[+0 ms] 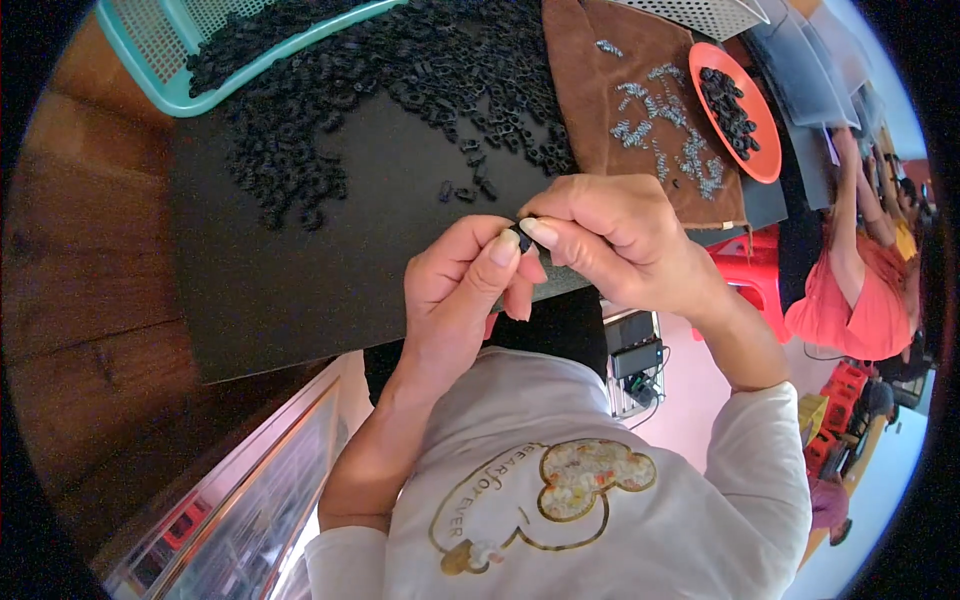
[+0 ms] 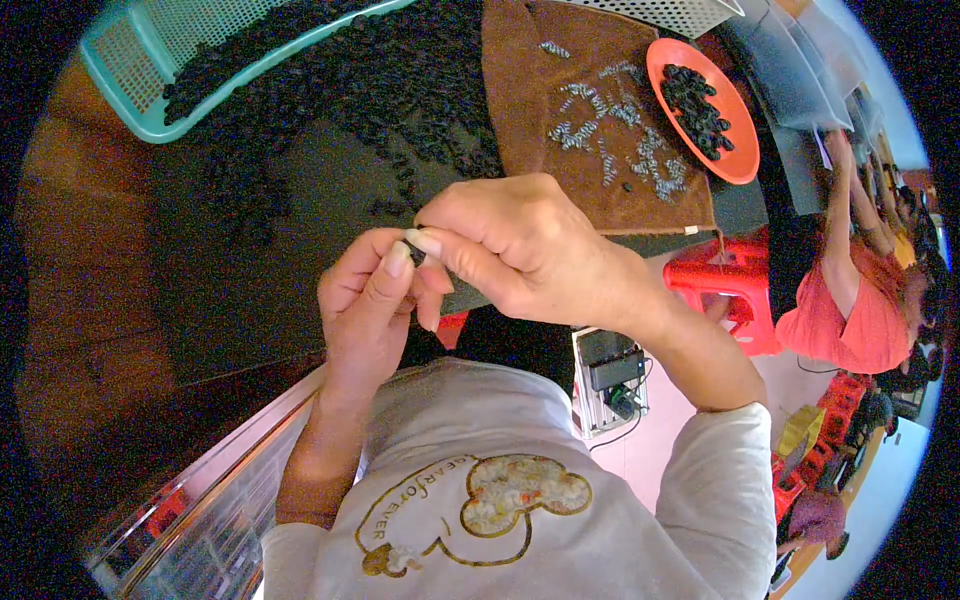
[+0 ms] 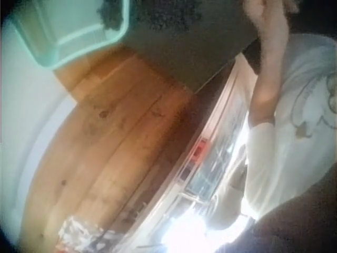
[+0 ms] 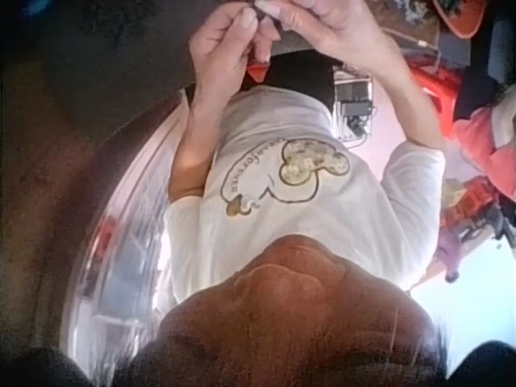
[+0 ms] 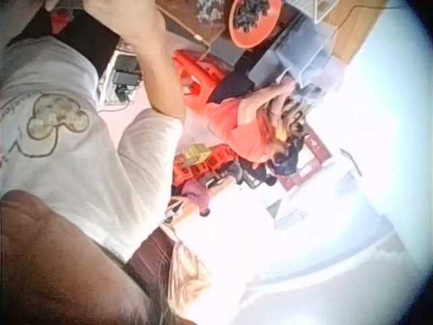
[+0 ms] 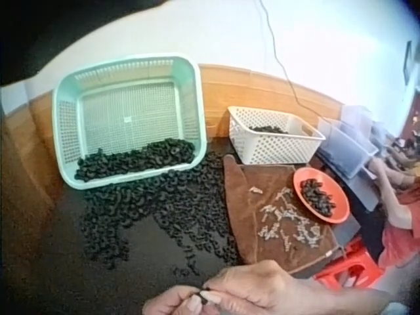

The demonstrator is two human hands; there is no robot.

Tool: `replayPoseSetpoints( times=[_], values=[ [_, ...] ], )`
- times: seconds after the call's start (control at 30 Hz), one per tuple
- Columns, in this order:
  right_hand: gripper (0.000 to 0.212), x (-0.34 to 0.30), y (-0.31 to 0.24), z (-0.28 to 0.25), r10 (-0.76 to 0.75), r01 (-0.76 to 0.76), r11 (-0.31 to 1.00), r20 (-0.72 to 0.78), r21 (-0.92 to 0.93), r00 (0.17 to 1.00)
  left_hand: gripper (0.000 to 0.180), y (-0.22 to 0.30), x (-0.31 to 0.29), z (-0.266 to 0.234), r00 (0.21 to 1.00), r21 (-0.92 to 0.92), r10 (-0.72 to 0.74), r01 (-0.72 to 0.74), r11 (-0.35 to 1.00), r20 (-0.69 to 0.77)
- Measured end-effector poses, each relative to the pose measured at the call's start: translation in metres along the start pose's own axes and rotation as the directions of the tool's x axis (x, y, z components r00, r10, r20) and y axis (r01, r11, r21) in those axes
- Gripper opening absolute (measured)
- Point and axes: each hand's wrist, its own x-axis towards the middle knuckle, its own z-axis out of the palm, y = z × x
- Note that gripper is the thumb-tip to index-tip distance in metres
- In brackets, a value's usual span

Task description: Manually assembling small black plastic components with silver metal inserts at a workbench.

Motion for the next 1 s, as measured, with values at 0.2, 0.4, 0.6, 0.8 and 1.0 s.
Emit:
replayPoseSetpoints(
  times=[0.2, 0.4, 0.6, 0.8, 1.0],
  values=[
    [0.02, -0.004, 0.002, -0.001, -0.122, 0.125, 0.979, 0.027, -0.16, 0.992, 0.023, 0.002, 0.001, -0.003, 0.994, 0.038, -0.073, 0.07, 0.997, 0.084],
    [0.038, -0.006, -0.003, -0.008, -0.231, 0.259, 0.859, 0.117, -0.441, 0.966, 0.023, 0.003, 0.004, -0.002, 0.985, 0.055, -0.121, 0.115, 0.992, 0.122],
    [0.03, -0.01, -0.002, 0.0, -0.28, 0.318, 0.791, 0.153, -0.524, 0.948, 0.022, -0.001, 0.003, 0.0, 0.993, 0.033, -0.032, 0.028, 0.999, 0.111],
    [0.026, -0.015, 0.001, 0.008, -0.298, 0.319, 0.79, 0.126, -0.525, 0.946, 0.02, 0.004, 0.0, 0.001, 0.998, 0.047, -0.028, 0.025, 0.999, 0.056],
    [0.038, -0.015, 0.0, -0.001, -0.273, 0.274, 0.809, 0.08, -0.521, 0.959, 0.021, 0.002, -0.003, 0.0, 0.997, 0.068, 0.002, -0.007, 0.998, 0.071]
  ],
)
